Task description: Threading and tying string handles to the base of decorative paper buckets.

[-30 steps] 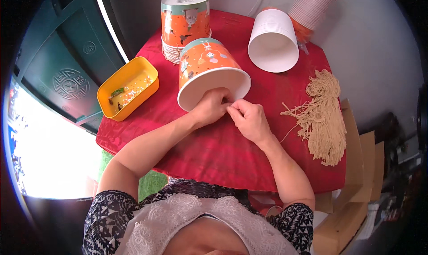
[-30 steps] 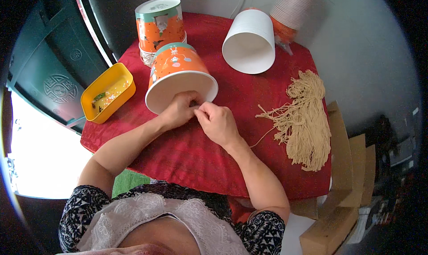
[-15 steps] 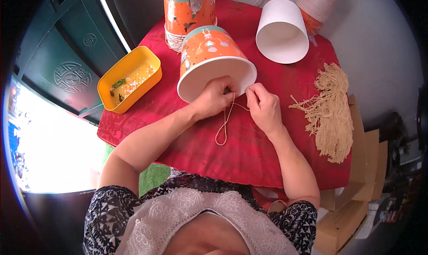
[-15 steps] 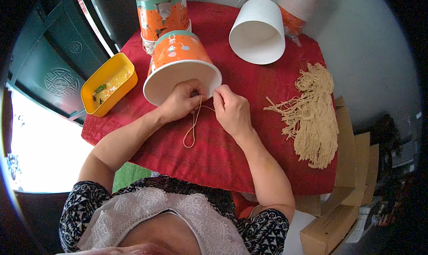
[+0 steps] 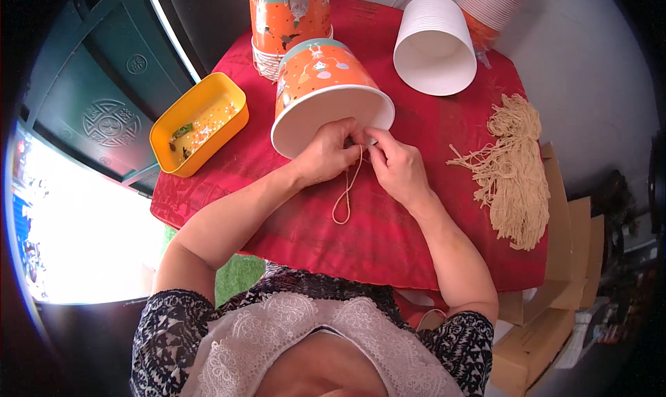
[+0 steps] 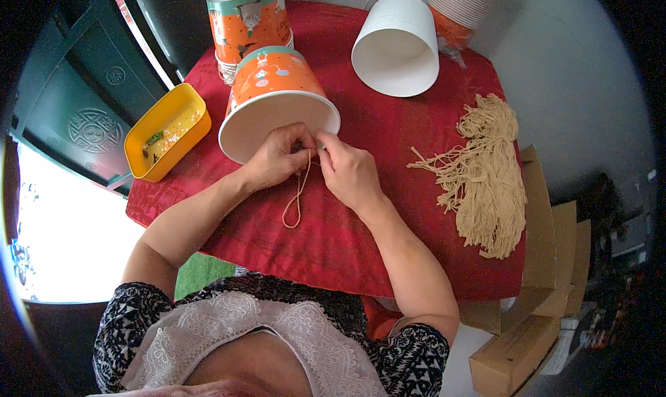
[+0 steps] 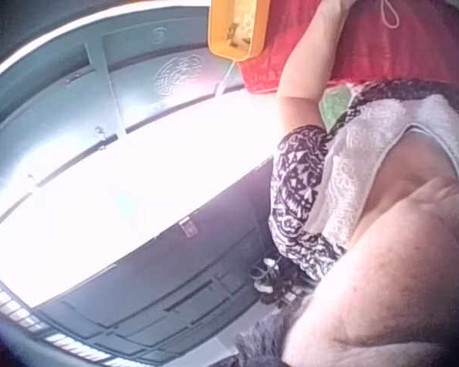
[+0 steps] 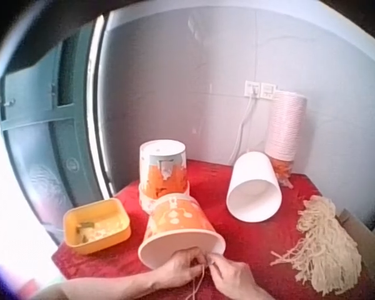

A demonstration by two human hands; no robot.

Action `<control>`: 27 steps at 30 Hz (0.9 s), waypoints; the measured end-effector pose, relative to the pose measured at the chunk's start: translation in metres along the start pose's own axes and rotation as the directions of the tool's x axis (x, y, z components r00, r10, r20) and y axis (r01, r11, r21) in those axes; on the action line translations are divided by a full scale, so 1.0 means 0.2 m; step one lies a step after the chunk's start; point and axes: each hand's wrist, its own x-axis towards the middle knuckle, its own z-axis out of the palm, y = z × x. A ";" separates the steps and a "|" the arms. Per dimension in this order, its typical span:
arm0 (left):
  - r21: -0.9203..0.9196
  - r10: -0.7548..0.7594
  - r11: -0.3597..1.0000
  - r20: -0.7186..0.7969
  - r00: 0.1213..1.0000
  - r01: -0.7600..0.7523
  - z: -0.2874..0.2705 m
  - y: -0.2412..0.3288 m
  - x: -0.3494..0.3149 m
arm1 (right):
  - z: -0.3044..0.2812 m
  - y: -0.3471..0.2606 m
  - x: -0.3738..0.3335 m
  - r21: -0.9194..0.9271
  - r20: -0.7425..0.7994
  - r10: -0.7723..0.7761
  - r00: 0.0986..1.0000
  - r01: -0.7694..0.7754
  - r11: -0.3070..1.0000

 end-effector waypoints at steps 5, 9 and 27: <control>-0.044 -0.101 0.994 0.014 0.995 0.102 0.00 0.03 0.00 | 0.02 0.02 0.01 -0.031 -0.011 -0.039 0.999 0.039 0.999; -0.004 -0.129 0.992 0.022 0.991 0.129 -0.01 0.05 0.01 | 0.02 0.02 0.01 -0.050 -0.021 -0.051 0.998 0.050 0.997; -0.201 -0.247 0.946 0.067 0.967 0.256 -0.02 0.05 0.04 | 0.00 0.06 0.00 0.175 0.101 0.063 0.993 -0.080 0.981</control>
